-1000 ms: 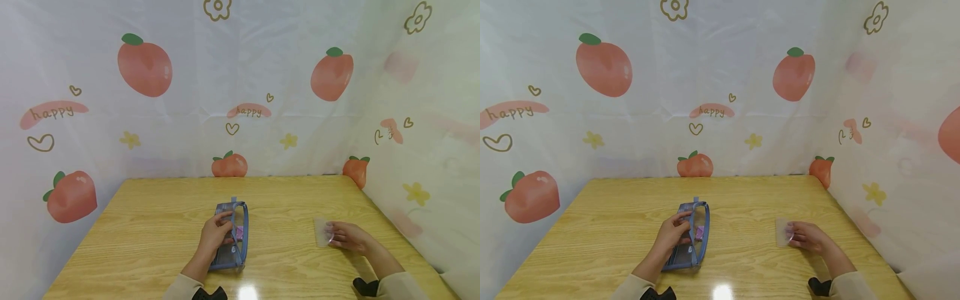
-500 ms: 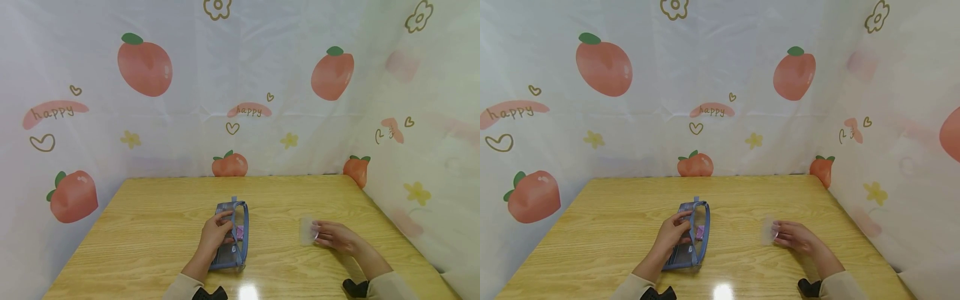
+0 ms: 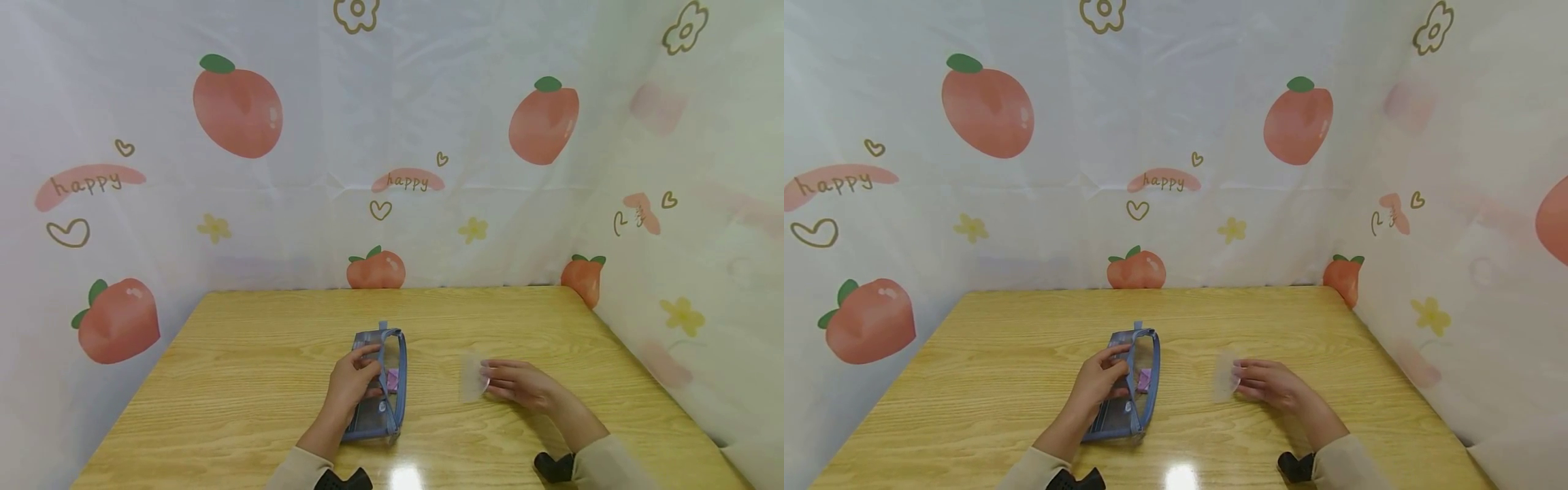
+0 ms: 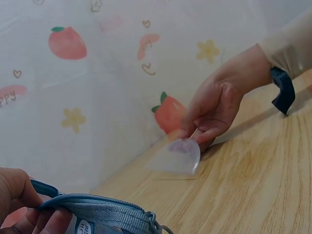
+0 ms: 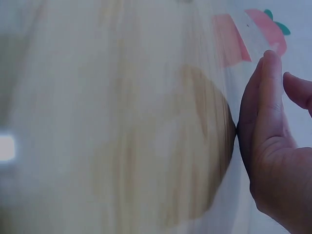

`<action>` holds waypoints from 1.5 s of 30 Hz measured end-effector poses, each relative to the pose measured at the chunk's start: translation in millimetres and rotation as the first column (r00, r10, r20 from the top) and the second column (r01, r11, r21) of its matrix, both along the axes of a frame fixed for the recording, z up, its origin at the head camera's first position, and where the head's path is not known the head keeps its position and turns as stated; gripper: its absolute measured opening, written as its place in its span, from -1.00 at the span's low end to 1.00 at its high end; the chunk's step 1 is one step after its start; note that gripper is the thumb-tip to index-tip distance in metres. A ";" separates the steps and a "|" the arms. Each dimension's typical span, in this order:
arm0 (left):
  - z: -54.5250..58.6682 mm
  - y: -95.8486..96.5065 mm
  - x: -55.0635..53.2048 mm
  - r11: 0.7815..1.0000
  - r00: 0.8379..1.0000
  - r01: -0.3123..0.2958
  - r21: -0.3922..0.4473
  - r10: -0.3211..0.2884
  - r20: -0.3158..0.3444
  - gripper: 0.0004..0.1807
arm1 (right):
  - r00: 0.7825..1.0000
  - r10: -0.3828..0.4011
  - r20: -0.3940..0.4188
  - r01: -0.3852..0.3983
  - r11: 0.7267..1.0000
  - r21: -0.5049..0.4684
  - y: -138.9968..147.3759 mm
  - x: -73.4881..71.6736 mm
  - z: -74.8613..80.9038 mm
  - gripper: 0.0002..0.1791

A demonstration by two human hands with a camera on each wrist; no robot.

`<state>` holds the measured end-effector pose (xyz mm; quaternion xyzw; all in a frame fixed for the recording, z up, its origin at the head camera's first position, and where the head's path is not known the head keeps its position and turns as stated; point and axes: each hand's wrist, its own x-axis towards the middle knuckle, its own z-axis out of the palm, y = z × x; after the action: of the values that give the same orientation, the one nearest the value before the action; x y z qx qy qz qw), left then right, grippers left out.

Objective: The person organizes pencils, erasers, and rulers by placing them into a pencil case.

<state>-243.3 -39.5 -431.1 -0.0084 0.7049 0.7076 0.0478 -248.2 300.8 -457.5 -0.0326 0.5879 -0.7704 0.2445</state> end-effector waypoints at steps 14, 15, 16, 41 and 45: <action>-5.0 1.4 -2.1 1.000 1.000 -0.023 -0.017 0.023 -0.001 -0.53 | 0.999 0.037 0.006 -0.037 0.999 0.011 -49.6 -14.9 -5.7 -0.53; -5.0 1.4 -2.1 1.000 1.000 -0.023 -0.019 0.023 0.000 -0.53 | 0.999 0.036 0.005 -0.036 0.999 0.015 -52.9 -15.8 -6.3 -0.53; -4.5 1.5 -1.9 1.000 1.000 -0.023 -0.020 0.023 -0.001 -0.53 | 0.999 0.035 0.004 -0.035 0.999 0.017 -56.2 -16.9 -7.0 -0.54; -1.4 -0.3 -1.7 1.000 1.000 0.001 0.012 -0.001 -0.011 -0.51 | 0.999 0.049 0.006 -0.050 0.995 0.082 -106.0 -20.4 -4.4 -0.55; -1.6 -0.2 -3.1 1.000 1.000 -0.001 0.011 0.001 -0.009 -0.51 | 0.998 0.062 -0.004 -0.062 0.994 0.092 -108.7 -20.4 -4.2 -0.55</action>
<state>-246.4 -39.7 -432.7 -0.0053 0.7011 0.7116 0.0445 -268.5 192.1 -461.7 -0.0423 0.6221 -0.7346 0.2674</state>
